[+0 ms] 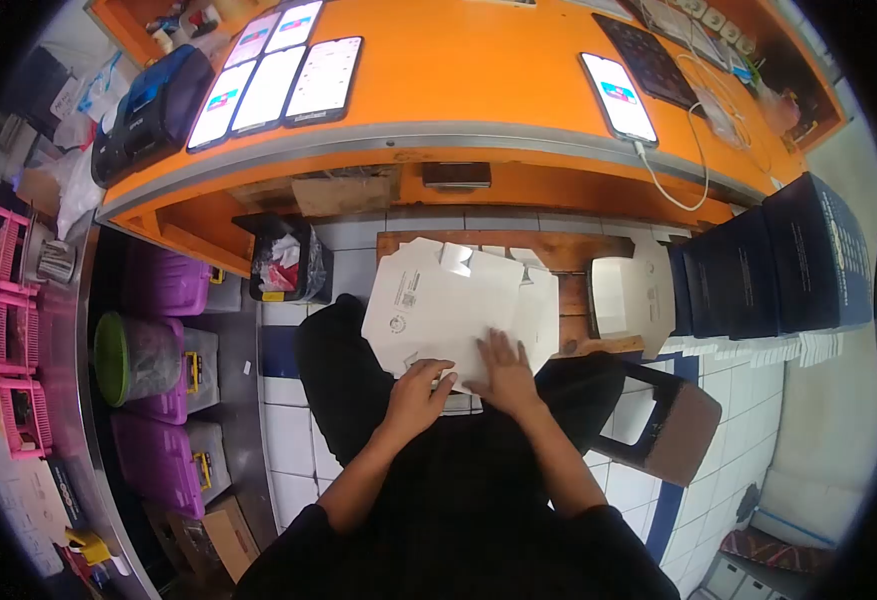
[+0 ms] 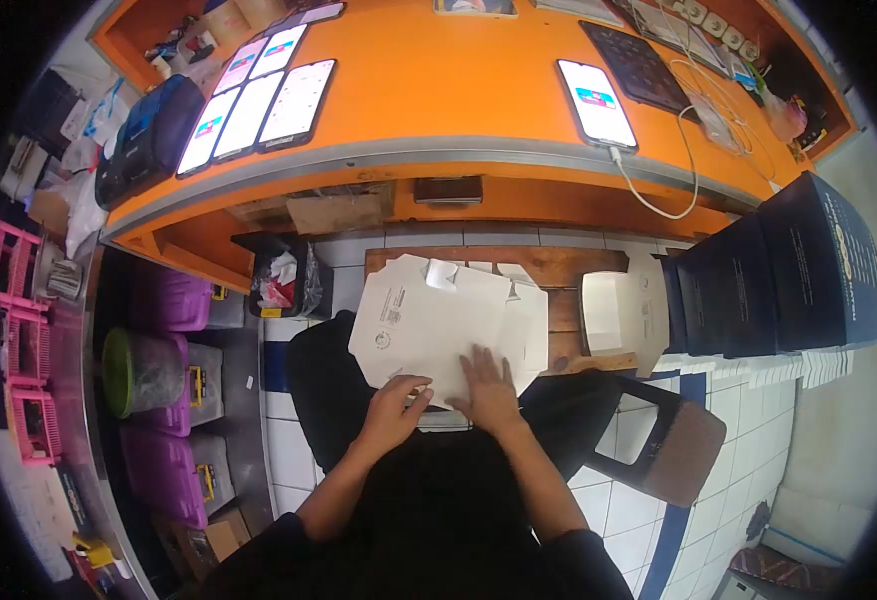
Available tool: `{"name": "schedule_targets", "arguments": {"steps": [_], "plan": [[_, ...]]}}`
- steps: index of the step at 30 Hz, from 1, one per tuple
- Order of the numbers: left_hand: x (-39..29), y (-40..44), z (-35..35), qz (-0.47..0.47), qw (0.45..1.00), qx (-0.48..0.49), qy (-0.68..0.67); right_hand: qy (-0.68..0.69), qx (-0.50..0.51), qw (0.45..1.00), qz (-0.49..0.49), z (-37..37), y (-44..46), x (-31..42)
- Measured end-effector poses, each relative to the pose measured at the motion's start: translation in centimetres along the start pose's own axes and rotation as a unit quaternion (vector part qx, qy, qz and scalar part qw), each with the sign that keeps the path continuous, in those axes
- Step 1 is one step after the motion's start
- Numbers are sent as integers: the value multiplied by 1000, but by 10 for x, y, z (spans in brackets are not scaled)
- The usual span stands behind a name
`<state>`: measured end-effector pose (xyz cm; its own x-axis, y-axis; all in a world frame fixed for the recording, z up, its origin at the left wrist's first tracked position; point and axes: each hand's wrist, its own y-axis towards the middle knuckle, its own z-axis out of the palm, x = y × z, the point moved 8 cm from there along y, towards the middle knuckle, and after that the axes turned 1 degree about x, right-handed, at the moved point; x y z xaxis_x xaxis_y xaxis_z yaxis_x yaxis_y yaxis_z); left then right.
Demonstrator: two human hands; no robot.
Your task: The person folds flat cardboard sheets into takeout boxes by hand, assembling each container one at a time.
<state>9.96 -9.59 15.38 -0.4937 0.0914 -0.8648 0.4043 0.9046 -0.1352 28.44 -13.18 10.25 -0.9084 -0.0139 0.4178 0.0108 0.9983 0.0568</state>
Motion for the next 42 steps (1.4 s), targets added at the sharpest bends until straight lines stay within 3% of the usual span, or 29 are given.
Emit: {"name": "schedule_targets", "arguments": {"steps": [5, 6, 10, 14, 16, 17, 19, 20, 22, 23, 25, 26, 28, 33, 35, 36, 37, 42], "plan": [[-11, -3, -16, 27, 998, 24, -44, -72, 193, 978, -35, 71, 2, -10], [-5, -5, -16, 10, 998, 32, -53, -82, 231, 969, -38, 51, 4, 3], [8, -9, -3, -9, 995, 62, -72, -170, 200, 960, -97, 40, -4, 26], [-3, -15, 1, 5, 993, 83, -85, -121, 231, 961, -92, 53, -16, 12], [-6, -17, 7, 38, 989, 117, -78, -109, 166, 966, -163, 34, -12, 22], [-4, -16, 7, 41, 989, 118, -77, -110, 164, 967, -161, 29, -8, 20], [14, -25, 26, -29, 965, 256, 57, -15, 320, 947, 1, 25, 0, 6], [13, -27, 26, -27, 964, 256, 58, -15, 319, 948, 2, 20, -3, 6], [26, -32, 26, -81, 947, 261, 167, 117, 146, 981, 38, -14, 7, 5], [31, -33, 30, -83, 947, 261, 166, 117, 149, 981, 37, -19, 7, 4], [23, -21, 4, -36, 996, 14, 78, 267, 101, 952, 114, -38, 7, -1], [24, -17, 10, -33, 996, 16, 78, 324, 104, 932, 126, -37, 6, -5], [6, -13, -26, 15, 967, -237, -97, 378, 130, 907, 130, -35, 5, -10], [-12, 17, -32, 50, 963, -244, -106, 479, 199, 845, 129, -38, 6, 5], [-16, 20, -31, 84, 966, -228, -88, 451, 202, 860, 129, -38, 5, 6], [-30, 20, -29, 135, 971, -194, -17, 452, 200, 860, 130, -42, 6, 10], [-43, 19, -24, 184, 968, -159, 55, 395, 187, 894, 101, -51, 8, 13], [-68, 15, -27, 250, 961, -67, 96, 232, 163, 958, 45, -90, 18, 42]]}}
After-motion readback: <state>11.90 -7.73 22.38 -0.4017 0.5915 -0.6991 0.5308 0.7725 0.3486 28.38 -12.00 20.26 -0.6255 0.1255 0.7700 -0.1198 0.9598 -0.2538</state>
